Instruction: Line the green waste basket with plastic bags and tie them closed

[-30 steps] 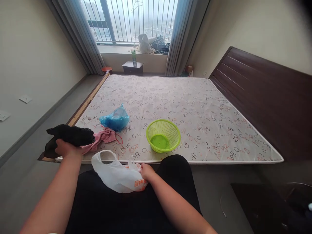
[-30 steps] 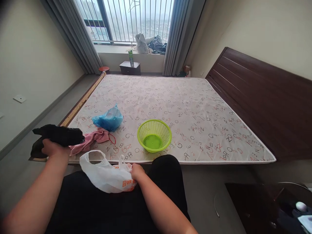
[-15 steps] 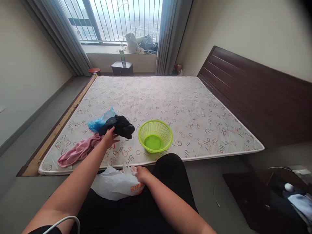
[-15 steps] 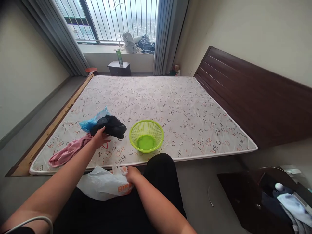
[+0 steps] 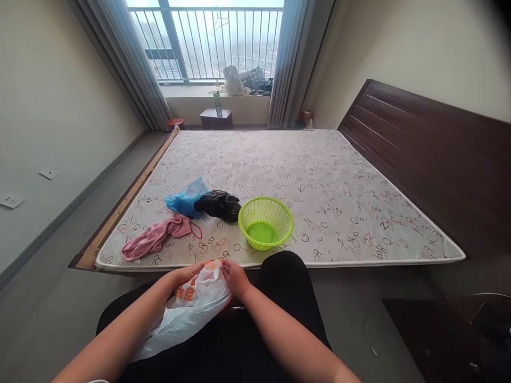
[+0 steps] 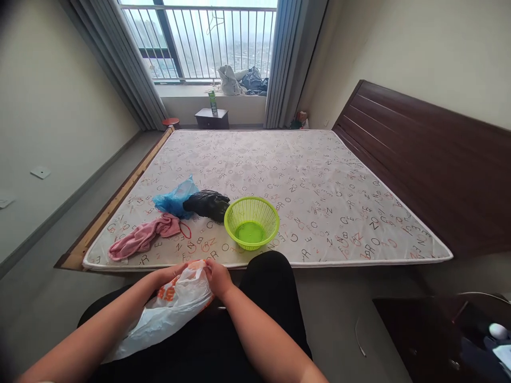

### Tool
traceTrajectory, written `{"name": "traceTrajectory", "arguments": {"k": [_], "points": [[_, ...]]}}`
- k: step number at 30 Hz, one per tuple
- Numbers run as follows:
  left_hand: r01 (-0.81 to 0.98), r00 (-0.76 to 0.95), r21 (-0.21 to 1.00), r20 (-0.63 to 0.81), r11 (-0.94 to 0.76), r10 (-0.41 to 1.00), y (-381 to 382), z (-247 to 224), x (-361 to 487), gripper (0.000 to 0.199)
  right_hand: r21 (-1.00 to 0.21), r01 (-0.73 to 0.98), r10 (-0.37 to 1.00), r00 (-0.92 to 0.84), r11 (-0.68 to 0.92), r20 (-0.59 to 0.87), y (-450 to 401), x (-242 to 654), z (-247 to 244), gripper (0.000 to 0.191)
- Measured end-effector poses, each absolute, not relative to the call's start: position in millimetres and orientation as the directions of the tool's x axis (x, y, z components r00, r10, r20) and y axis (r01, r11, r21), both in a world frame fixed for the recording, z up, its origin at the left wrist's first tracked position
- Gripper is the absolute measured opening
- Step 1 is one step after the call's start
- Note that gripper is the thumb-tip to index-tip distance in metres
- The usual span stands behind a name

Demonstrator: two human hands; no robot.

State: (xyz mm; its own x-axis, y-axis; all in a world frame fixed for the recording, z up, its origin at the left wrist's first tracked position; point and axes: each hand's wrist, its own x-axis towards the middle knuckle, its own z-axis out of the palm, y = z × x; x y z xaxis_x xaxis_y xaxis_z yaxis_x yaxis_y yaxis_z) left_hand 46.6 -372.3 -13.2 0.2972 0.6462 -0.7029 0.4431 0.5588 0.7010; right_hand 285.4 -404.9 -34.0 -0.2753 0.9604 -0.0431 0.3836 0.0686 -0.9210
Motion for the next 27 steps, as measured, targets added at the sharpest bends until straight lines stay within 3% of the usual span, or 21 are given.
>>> {"name": "traceTrajectory", "arguments": {"k": [3, 5, 7, 9, 11, 13, 15, 17, 18, 20, 21, 23, 27], "points": [[0.421, 0.458, 0.594, -0.792, 0.686, 0.404, -376.3, -3.6, 33.5, 0.054, -0.940, 0.327, 0.984, -0.176, 0.095, 0.038, -403.5, 289.7, -34.8, 0.025], [0.436, 0.447, 0.577, -0.805, 0.691, 0.390, -367.2, 3.9, 29.4, 0.049, -0.944, 0.322, 0.997, -0.034, 0.077, 0.070, -401.2, 294.3, -35.2, 0.033], [0.337, 0.363, 0.634, -0.770, 0.696, 0.525, -348.9, 13.3, 26.5, 0.044, -0.944, 0.324, 0.993, 0.081, 0.059, 0.090, -399.8, 299.8, -33.4, 0.039], [0.131, 0.225, 0.760, -0.648, 0.636, 0.728, -322.6, 25.0, 23.5, 0.043, -0.942, 0.324, 0.987, 0.103, 0.084, 0.123, -400.1, 305.3, -29.4, 0.035], [-0.016, 0.005, 0.872, -0.490, 0.490, 0.872, -291.3, 37.9, 21.7, 0.043, -0.923, 0.355, 0.982, 0.052, 0.152, 0.182, -400.8, 309.6, -25.1, 0.026], [-0.015, -0.283, 0.940, -0.332, 0.342, 0.900, -261.1, 50.5, 23.8, 0.039, -0.891, 0.404, 0.974, 0.002, 0.207, 0.227, -399.5, 312.3, -23.4, 0.019], [0.046, -0.442, 0.973, -0.182, 0.224, 0.879, -240.4, 61.4, 31.5, 0.045, -0.882, 0.429, 0.975, 0.010, 0.197, 0.223, -394.5, 313.5, -26.3, 0.014], [0.277, -0.502, 0.954, 0.042, 0.114, 0.864, -235.6, 67.9, 44.9, 0.053, -0.910, 0.394, 0.982, 0.079, 0.125, 0.169, -386.4, 313.8, -33.2, 0.016], [0.450, -0.484, 0.890, 0.173, 0.075, 0.858, -239.9, 68.0, 53.3, 0.055, -0.928, 0.363, 0.983, 0.123, 0.082, 0.135, -381.9, 313.8, -37.6, 0.019], [0.777, -0.353, 0.628, 0.374, 0.046, 0.858, -259.1, 58.7, 71.5, 0.057, -0.951, 0.308, 0.974, 0.217, -0.002, 0.069, -373.9, 313.2, -47.0, 0.022], [0.865, -0.283, 0.499, 0.390, 0.057, 0.876, -272.0, 48.6, 80.5, 0.057, -0.955, 0.293, 0.965, 0.259, -0.042, 0.037, -371.0, 312.3, -51.6, 0.022], [0.921, -0.237, 0.372, 0.302, 0.115, 0.923, -298.0, 19.2, 95.8, 0.064, -0.951, 0.284, 0.953, 0.302, -0.118, -0.028, -368.6, 308.7, -60.2, 0.027], [0.882, -0.293, 0.335, -0.159, 0.331, 0.943, -328.0, -50.6, 110.3, 0.078, -0.927, 0.299, 0.967, 0.186, -0.227, -0.176, -375.9, 293.6, -74.9, 0.049]]}}
